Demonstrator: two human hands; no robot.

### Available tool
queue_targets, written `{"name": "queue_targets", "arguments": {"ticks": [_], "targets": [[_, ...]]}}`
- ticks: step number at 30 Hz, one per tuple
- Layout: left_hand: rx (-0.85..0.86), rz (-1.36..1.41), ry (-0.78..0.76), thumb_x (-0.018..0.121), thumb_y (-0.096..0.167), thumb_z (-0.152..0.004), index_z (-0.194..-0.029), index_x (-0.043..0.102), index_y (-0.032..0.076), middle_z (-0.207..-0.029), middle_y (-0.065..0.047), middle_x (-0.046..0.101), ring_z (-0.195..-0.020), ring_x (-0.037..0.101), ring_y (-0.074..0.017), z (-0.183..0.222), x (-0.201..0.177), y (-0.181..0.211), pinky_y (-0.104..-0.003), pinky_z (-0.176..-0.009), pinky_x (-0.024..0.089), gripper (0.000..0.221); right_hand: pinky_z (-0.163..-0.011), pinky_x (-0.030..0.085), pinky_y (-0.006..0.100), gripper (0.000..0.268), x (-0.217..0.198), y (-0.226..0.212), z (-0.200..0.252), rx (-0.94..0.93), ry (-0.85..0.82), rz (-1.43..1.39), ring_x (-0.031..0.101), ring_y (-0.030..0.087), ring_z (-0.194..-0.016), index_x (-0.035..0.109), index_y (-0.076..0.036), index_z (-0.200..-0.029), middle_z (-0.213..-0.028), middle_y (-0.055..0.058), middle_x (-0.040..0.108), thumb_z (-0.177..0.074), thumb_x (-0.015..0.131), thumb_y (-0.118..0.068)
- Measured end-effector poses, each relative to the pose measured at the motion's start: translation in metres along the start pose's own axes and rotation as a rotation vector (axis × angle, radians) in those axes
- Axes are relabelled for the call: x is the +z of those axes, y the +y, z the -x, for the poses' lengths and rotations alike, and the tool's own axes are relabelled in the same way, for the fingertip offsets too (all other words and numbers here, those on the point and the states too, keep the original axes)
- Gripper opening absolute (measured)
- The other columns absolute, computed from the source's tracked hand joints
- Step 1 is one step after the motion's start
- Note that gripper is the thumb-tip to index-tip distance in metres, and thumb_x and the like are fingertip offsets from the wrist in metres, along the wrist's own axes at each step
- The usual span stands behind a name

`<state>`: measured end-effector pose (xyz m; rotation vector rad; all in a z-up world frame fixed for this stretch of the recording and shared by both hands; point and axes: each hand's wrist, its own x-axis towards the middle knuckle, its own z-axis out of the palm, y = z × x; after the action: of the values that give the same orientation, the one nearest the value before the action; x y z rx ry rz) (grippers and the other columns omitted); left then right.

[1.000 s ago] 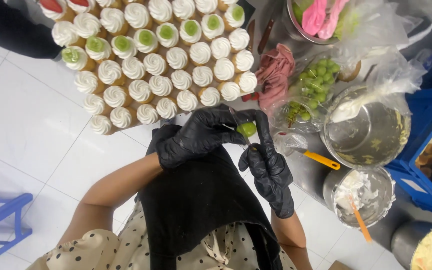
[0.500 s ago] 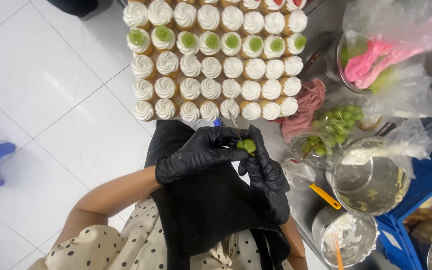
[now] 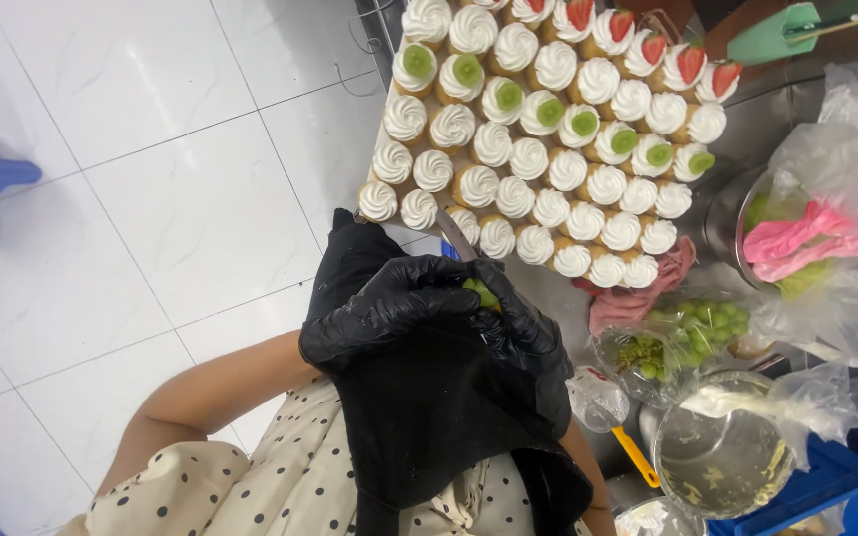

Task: Decorating a large tray of frosted cupcakes with sliced strawberries, green grapes, and blueberries.

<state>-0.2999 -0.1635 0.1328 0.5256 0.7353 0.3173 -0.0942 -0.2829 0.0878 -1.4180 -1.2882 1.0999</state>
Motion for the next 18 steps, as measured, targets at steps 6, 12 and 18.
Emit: {"name": "queue_targets", "arguments": {"ticks": [6, 12, 18], "targets": [[0.123, -0.350, 0.043, 0.075, 0.010, -0.092, -0.125, 0.073, 0.001, -0.109, -0.008, 0.079, -0.099, 0.072, -0.0139, 0.020, -0.021, 0.046, -0.028, -0.091, 0.058, 0.034, -0.082, 0.053, 0.028, 0.058, -0.006, -0.009, 0.017, 0.541, 0.262, -0.832, 0.065, 0.017, -0.096, 0.047, 0.000, -0.149, -0.119, 0.011, 0.067, -0.098, 0.065, -0.021], [0.539, -0.288, 0.278, 0.075, 0.005, -0.093, -0.123, 0.070, 0.002, -0.124, -0.008, 0.075, -0.113, 0.070, -0.0130, 0.009, -0.070, 0.054, -0.033, -0.104, 0.058, 0.030, -0.052, 0.039, 0.023, 0.043, -0.020, -0.029, 0.027, 0.363, 0.151, -0.474, 0.051, 0.009, -0.058, 0.052, -0.004, -0.140, -0.078, 0.004, 0.062, -0.109, 0.058, -0.033], [0.563, -0.430, 0.318, 0.075, 0.005, -0.094, -0.125, 0.070, 0.006, -0.123, -0.008, 0.074, -0.111, 0.069, -0.0131, 0.002, -0.071, 0.063, -0.033, -0.103, 0.058, 0.031, -0.052, 0.037, 0.024, 0.046, -0.009, -0.052, 0.020, 0.458, 0.174, -0.405, 0.048, 0.009, -0.058, 0.053, -0.007, -0.148, -0.076, 0.004, 0.060, -0.108, 0.056, -0.030]]}}
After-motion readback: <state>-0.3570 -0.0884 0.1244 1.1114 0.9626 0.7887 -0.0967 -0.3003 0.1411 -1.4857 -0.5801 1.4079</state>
